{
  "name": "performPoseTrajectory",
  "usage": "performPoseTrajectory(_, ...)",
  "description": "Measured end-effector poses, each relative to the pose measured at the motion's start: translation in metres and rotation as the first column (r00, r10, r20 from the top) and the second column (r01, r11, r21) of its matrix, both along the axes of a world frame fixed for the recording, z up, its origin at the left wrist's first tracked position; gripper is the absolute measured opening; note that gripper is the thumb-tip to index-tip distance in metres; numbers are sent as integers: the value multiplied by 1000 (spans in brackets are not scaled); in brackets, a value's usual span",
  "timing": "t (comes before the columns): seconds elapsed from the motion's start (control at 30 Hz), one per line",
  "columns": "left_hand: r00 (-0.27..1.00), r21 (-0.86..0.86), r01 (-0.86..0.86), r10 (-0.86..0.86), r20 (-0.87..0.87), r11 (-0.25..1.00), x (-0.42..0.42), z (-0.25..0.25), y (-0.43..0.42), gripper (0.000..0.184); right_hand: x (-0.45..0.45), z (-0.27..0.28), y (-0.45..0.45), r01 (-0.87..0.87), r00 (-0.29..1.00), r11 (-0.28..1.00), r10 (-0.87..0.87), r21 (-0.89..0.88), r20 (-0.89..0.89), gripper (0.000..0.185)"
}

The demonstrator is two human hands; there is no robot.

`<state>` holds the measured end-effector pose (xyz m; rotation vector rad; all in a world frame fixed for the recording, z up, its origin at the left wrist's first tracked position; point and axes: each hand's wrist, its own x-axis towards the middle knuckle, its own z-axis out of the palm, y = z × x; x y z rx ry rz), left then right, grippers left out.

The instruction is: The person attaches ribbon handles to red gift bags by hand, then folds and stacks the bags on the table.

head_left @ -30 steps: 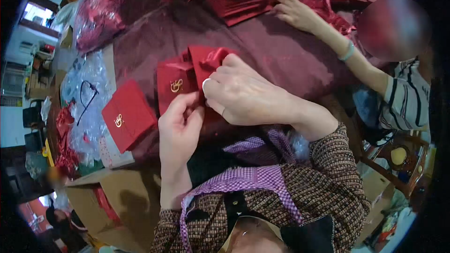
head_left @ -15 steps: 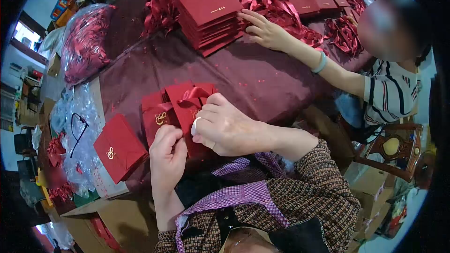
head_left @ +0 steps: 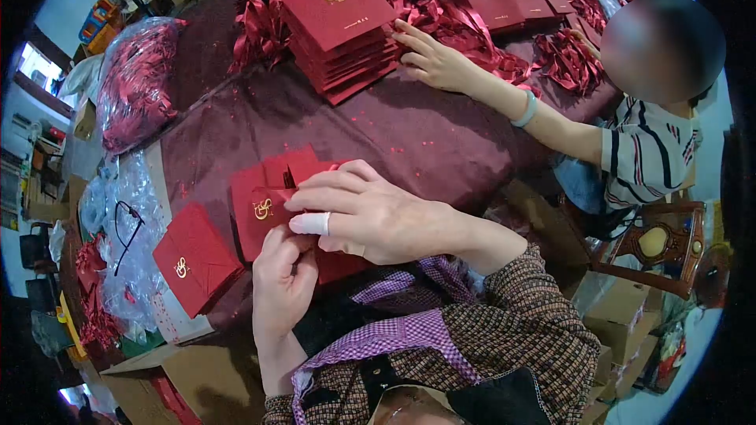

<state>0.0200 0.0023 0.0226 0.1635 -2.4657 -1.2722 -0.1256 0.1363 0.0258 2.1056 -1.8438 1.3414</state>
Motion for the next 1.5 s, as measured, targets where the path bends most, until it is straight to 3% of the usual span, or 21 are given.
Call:
performPoseTrajectory(0.07,1000,-9,0,-1,-25,1000,0,1,0,15,1,-1,-1,-9,996,1000,7,-23,-94,35)
performPoseTrajectory(0.27,999,59,43,-43,-12,997,3,2,1,14,0,-1,-3,-58,996,995,52,-86,-69,19)
performPoseTrajectory(0.43,998,376,42,-60,36,926,9,8,-4,4,-2,5,0,-124,992,991,121,-56,-42,11)
performPoseTrajectory(0.53,984,452,128,-169,52,883,14,8,-8,4,0,6,1,-199,980,979,199,-49,-4,9)
performPoseTrajectory(0.63,997,664,31,-72,34,747,15,7,-9,9,0,14,9,-338,940,940,336,49,56,9)
performPoseTrajectory(0.7,1000,848,-10,31,-7,530,19,4,-16,9,-3,19,15,-394,918,916,387,82,86,10)
performPoseTrajectory(0.77,992,921,74,64,-107,383,25,4,-33,11,-7,23,24,-395,915,915,385,75,120,9)
performPoseTrajectory(0.8,979,937,129,108,-172,325,26,6,-37,14,-12,26,30,-408,911,908,397,99,117,18)
performPoseTrajectory(0.9,973,942,94,173,-156,323,26,6,-39,18,-20,25,36,-271,960,957,261,102,107,20)
performPoseTrajectory(0.93,972,937,177,97,-214,300,26,0,-41,18,-22,25,37,-241,967,964,228,115,116,19)
performPoseTrajectory(1.0,957,958,-186,263,125,219,29,7,-34,20,-22,28,40,-184,978,977,172,105,119,23)
performPoseTrajectory(1.03,989,943,-23,143,-26,333,32,0,-36,30,-24,32,42,-151,986,983,141,109,93,12)
performPoseTrajectory(1.1,984,926,38,147,-100,376,29,-7,-26,39,-24,32,47,-7,995,998,0,67,100,17)
performPoseTrajectory(1.13,988,882,87,77,-137,463,30,-15,-21,50,-22,31,47,77,991,995,-83,59,102,22)
performPoseTrajectory(1.2,958,869,194,-280,-67,455,32,-16,-10,65,-21,29,45,144,988,988,-146,57,47,25)
performPoseTrajectory(1.23,918,810,233,-398,0,538,29,-21,-5,73,-20,26,43,150,987,986,-153,74,40,27)
performPoseTrajectory(1.27,916,664,256,-396,67,702,28,-16,5,78,-18,23,39,121,992,988,-123,93,16,26)
performPoseTrajectory(1.3,930,515,345,-361,-72,785,19,-11,15,67,-15,21,34,94,996,990,-94,109,-8,26)
performPoseTrajectory(1.37,897,674,158,-391,208,722,18,0,22,49,-8,19,25,45,998,989,-39,144,-45,21)
performPoseTrajectory(1.4,940,702,157,-324,110,694,19,-8,26,32,-2,16,19,41,998,990,-35,136,-48,20)
performPoseTrajectory(1.5,985,826,93,-173,6,556,23,-15,21,27,6,14,10,240,961,971,-235,12,-143,30)
